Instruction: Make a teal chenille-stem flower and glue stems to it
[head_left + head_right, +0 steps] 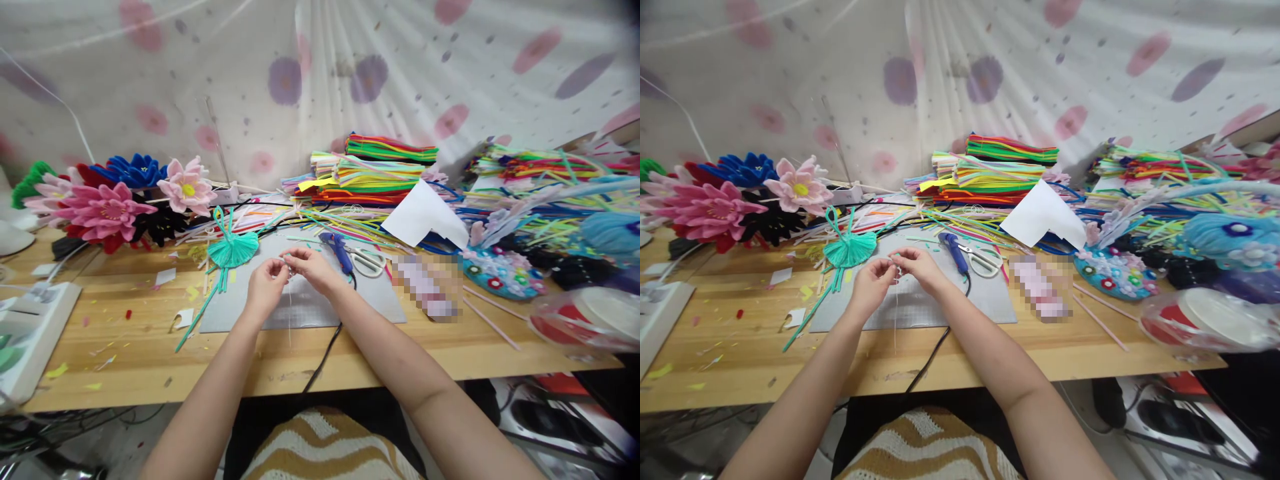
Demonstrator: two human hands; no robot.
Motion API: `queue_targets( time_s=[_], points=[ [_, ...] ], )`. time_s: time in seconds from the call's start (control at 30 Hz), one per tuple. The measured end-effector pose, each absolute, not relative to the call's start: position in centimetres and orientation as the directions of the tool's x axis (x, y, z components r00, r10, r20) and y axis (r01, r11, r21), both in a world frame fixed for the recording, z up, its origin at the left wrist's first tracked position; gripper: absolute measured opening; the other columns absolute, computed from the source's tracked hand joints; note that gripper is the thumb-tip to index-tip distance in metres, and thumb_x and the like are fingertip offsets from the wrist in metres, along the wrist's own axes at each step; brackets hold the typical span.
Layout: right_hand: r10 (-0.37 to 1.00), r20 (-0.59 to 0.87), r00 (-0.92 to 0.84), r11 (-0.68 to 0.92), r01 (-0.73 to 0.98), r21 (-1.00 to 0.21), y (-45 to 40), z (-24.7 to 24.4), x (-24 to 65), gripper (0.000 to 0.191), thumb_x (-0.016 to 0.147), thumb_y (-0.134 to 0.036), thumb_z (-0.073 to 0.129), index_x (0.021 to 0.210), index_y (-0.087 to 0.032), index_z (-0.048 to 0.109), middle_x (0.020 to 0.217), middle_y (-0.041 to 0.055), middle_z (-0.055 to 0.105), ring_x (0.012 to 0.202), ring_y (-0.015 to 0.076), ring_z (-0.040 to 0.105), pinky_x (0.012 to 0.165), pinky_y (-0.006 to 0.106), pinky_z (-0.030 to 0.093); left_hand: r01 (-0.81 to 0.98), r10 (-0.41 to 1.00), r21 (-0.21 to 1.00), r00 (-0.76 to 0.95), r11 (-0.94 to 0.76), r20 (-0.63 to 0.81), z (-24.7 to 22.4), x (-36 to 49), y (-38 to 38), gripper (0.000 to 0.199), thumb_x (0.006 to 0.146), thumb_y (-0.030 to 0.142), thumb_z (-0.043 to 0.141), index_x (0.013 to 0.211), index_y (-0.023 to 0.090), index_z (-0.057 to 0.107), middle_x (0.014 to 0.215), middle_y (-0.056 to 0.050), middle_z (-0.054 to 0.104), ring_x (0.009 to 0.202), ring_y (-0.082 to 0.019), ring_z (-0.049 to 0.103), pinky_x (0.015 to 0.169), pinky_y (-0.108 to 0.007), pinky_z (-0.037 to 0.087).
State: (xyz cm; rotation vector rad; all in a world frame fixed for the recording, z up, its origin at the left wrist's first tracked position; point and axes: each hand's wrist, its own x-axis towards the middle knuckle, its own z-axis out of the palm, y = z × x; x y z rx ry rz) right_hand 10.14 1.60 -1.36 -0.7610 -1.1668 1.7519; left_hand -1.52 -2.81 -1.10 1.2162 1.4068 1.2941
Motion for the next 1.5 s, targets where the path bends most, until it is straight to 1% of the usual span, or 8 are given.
queue_targets(
  time_s=[0.13,0.23,0.33,0.43,0.73,1.0,1.2,1.5],
  points=[
    [0.911,-0.034,-0.412,-0.19,-0.344,-0.92,1.6,-1.5,9.9,0.035,0.053,-0.038,0.072,0.076,-0.015,0.058,0.061,-0.0048,0.055,0.051,0.0064,0.047,0.053,0.023,0.037,-0.002,0.974,1.0,-0.228,0.004,-0.004,-1.0,-1.0,-3.0,0.017,0.062,0.028,0.065,0.07,0.014,0.059,0.06,0.0,0.062,0.057,-0.012,0.058,0.056,-0.025,0.049],
    [0.936,-0.028,-0.351,-0.156,-0.344,-0.926,1.5,-1.2,9.7,0.033,0.054,-0.038,0.071,0.074,-0.016,0.056,0.059,-0.006,0.053,0.051,0.0056,0.045,0.052,0.022,0.036,-0.218,0.961,0.972,-0.238,0.091,-0.144,-0.3,-0.7,-3.2,0.017,0.06,0.025,0.067,0.069,0.013,0.058,0.06,0.0,0.062,0.059,-0.012,0.06,0.057,-0.025,0.05],
    [0.946,-0.019,-0.323,-0.135,-0.342,-0.93,1.3,-0.9,9.6,0.032,0.055,-0.037,0.07,0.074,-0.016,0.056,0.059,-0.0064,0.052,0.052,0.0052,0.046,0.053,0.021,0.036,-0.443,0.938,0.863,-0.123,0.241,-0.325,0.2,-0.9,-3.3,0.013,0.063,0.02,0.065,0.073,0.013,0.059,0.066,-0.001,0.064,0.062,-0.01,0.061,0.057,-0.021,0.05],
    [0.938,-0.032,-0.345,-0.159,-0.346,-0.925,1.3,-0.7,9.6,0.032,0.055,-0.036,0.071,0.076,-0.016,0.057,0.059,-0.0066,0.052,0.051,0.0051,0.046,0.052,0.02,0.036,-0.545,0.9,0.742,0.057,0.391,-0.433,0.3,-1.4,-3.2,0.009,0.072,0.019,0.059,0.079,0.014,0.061,0.073,-0.001,0.066,0.064,-0.009,0.063,0.058,-0.02,0.051],
    [0.894,-0.079,-0.441,-0.272,-0.394,-0.878,1.5,-1.1,9.5,0.035,0.05,-0.035,0.075,0.074,-0.016,0.059,0.058,-0.0061,0.053,0.049,0.0045,0.045,0.051,0.02,0.036,-0.641,0.83,0.586,0.149,0.495,-0.537,-0.1,-1.6,-2.6,0.008,0.076,0.01,0.056,0.076,0.015,0.061,0.062,0.0,0.063,0.056,-0.005,0.061,0.054,-0.013,0.05],
    [0.901,-0.086,-0.426,-0.263,-0.377,-0.888,1.9,-2.2,9.3,0.036,0.051,-0.036,0.075,0.073,-0.015,0.056,0.055,-0.006,0.054,0.047,0.0061,0.047,0.05,0.021,0.035,-0.39,0.948,0.888,-0.097,0.245,-0.304,-1.2,-1.6,-2.4,0.011,0.061,0.017,0.07,0.063,0.012,0.06,0.059,-0.002,0.064,0.058,-0.01,0.06,0.052,-0.02,0.049],
    [0.891,-0.077,-0.447,-0.265,-0.374,-0.889,2.0,-1.9,9.3,0.035,0.051,-0.034,0.075,0.074,-0.015,0.058,0.058,-0.0063,0.053,0.049,0.005,0.046,0.051,0.021,0.034,-0.519,0.89,0.754,0.03,0.403,-0.455,-1.4,-2.3,-2.1,0.007,0.064,0.012,0.067,0.071,0.012,0.063,0.063,-0.001,0.064,0.058,-0.009,0.06,0.052,-0.019,0.05],
    [0.884,-0.067,-0.462,-0.261,-0.369,-0.892,2.0,-1.6,9.3,0.035,0.052,-0.036,0.074,0.075,-0.015,0.057,0.055,-0.0065,0.053,0.045,0.0055,0.046,0.047,0.02,0.034,-0.619,0.853,0.614,0.191,0.489,-0.486,-0.9,-2.3,-2.3,0.008,0.078,0.009,0.053,0.077,0.011,0.061,0.061,-0.001,0.06,0.052,-0.006,0.058,0.046,-0.014,0.048]
  ],
)
